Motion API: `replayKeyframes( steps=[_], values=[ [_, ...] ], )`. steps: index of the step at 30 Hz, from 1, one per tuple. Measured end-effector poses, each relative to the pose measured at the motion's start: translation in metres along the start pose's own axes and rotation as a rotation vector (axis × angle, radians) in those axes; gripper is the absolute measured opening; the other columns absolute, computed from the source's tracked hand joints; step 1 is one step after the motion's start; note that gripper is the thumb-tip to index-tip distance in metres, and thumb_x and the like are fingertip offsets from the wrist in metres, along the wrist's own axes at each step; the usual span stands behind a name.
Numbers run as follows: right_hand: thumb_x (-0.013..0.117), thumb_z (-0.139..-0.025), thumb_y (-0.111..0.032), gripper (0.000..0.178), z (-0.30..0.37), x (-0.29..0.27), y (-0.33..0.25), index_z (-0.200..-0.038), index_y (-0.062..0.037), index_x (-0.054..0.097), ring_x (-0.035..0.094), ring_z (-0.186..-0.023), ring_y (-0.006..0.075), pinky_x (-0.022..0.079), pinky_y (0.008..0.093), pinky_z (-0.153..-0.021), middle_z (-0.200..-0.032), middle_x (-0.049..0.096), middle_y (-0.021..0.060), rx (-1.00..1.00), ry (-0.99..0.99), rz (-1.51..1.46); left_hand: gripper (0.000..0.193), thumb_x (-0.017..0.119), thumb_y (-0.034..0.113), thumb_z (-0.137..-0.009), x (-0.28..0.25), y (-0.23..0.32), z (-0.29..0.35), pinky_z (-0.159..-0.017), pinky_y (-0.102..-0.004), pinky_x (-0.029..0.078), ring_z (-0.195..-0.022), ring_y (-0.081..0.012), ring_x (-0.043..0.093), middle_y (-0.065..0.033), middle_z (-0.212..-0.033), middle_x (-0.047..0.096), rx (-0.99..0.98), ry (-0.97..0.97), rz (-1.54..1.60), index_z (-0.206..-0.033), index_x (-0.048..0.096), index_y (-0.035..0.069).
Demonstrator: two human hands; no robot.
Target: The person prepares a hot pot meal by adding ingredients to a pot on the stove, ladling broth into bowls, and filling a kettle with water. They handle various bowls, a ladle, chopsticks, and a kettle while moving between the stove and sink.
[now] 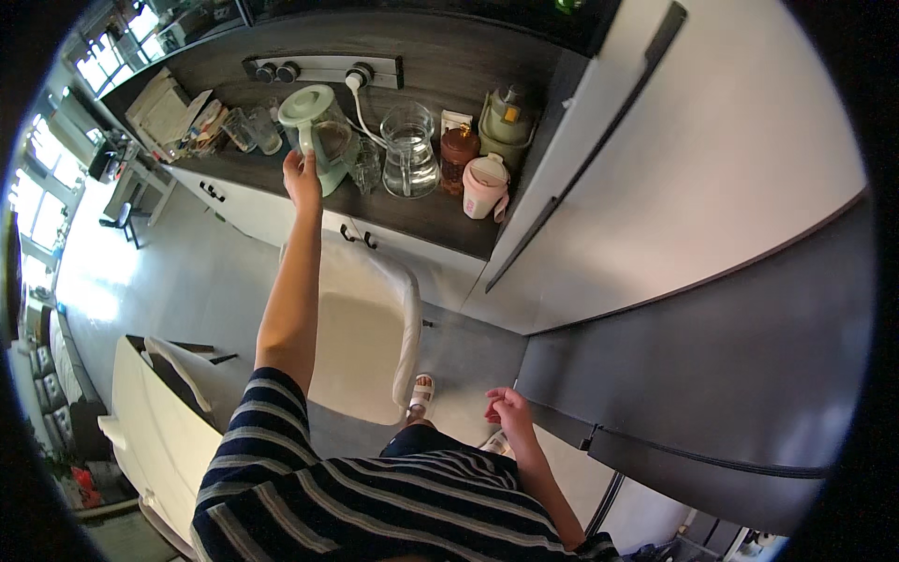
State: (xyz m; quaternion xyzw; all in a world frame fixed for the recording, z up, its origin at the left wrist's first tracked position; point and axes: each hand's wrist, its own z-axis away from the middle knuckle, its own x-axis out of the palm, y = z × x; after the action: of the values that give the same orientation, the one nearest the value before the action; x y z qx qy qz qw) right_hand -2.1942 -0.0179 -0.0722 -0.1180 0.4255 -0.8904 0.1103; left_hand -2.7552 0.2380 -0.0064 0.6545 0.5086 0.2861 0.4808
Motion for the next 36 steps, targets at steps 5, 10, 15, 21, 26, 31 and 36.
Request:
replayKeyframes(
  steps=[5,10,15,21,26,31,36],
  values=[
    [0.05,-0.093,-0.004,0.02,-0.007,0.034,-0.002,-0.108,-0.0013,0.063,0.065,-0.073,0.0131,0.056,0.0269,-0.068,-0.083,0.064,0.0042,0.07,0.006,-0.036,0.045,0.065,0.042,-0.096,0.035,-0.016,-0.03,-0.072,-0.0352,0.045,-0.077,-0.0198,0.054,-0.0087,-0.086,0.062,-0.102,-0.172,0.144,-0.104,0.064,-0.002],
    [0.052,-0.093,-0.006,0.019,-0.018,0.053,-0.013,-0.107,-0.0012,0.063,0.065,-0.075,0.0135,0.055,0.0267,-0.069,-0.083,0.065,0.0043,0.079,0.031,-0.019,0.043,0.06,0.043,-0.1,0.033,-0.031,-0.043,-0.066,-0.0307,0.041,-0.073,-0.0132,0.049,-0.003,-0.079,0.057,-0.102,-0.134,0.337,-0.09,0.059,0.001],
    [0.052,-0.092,-0.007,0.021,-0.025,0.065,-0.011,-0.109,-0.0001,0.062,0.065,-0.073,0.0142,0.055,0.0272,-0.068,-0.083,0.065,0.0054,0.101,0.042,-0.01,0.04,0.055,0.041,-0.103,-0.003,-0.022,-0.037,-0.076,-0.028,0.041,-0.082,-0.0122,0.05,-0.0025,-0.088,0.058,-0.042,-0.11,0.499,-0.102,0.061,0.002],
    [0.051,-0.091,-0.007,0.022,-0.028,0.074,-0.002,-0.109,0.0013,0.061,0.065,-0.072,0.0145,0.054,0.0271,-0.066,-0.082,0.065,0.0066,0.097,0.005,-0.021,0.035,0.052,0.034,-0.103,-0.106,0.025,0.036,-0.083,-0.029,0.04,-0.089,-0.0133,0.052,-0.0043,-0.094,0.06,0.018,-0.081,0.414,-0.106,0.062,0.0],
    [0.051,-0.091,-0.007,0.021,-0.009,0.065,0.013,-0.108,0.0003,0.061,0.064,-0.072,0.014,0.054,0.0262,-0.065,-0.082,0.064,0.0052,0.037,0.024,-0.059,0.038,0.049,0.037,-0.104,-0.219,0.053,0.135,-0.081,-0.0307,0.039,-0.089,-0.0136,0.051,-0.0043,-0.092,0.059,-0.035,-0.226,0.467,-0.103,0.061,0.001],
    [0.051,-0.094,-0.008,0.02,0.037,0.035,0.048,-0.108,-0.0007,0.062,0.064,-0.072,0.0139,0.054,0.0268,-0.067,-0.083,0.064,0.0048,-0.054,0.065,-0.148,0.045,0.051,0.043,-0.102,-0.273,0.058,0.25,-0.071,-0.0306,0.042,-0.083,-0.0141,0.055,-0.0049,-0.092,0.061,-0.409,-0.354,0.392,-0.104,0.062,-0.001],
    [0.051,-0.092,-0.007,0.021,0.128,-0.021,0.102,-0.108,0.0002,0.061,0.063,-0.071,0.0136,0.052,0.0266,-0.065,-0.08,0.064,0.0056,-0.155,0.253,-0.339,0.042,0.054,0.035,-0.101,-0.281,0.108,0.387,-0.061,-0.0279,0.042,-0.065,-0.0107,0.052,-0.004,-0.077,0.061,-0.478,-0.832,0.196,-0.096,0.067,-0.005]
  ],
)
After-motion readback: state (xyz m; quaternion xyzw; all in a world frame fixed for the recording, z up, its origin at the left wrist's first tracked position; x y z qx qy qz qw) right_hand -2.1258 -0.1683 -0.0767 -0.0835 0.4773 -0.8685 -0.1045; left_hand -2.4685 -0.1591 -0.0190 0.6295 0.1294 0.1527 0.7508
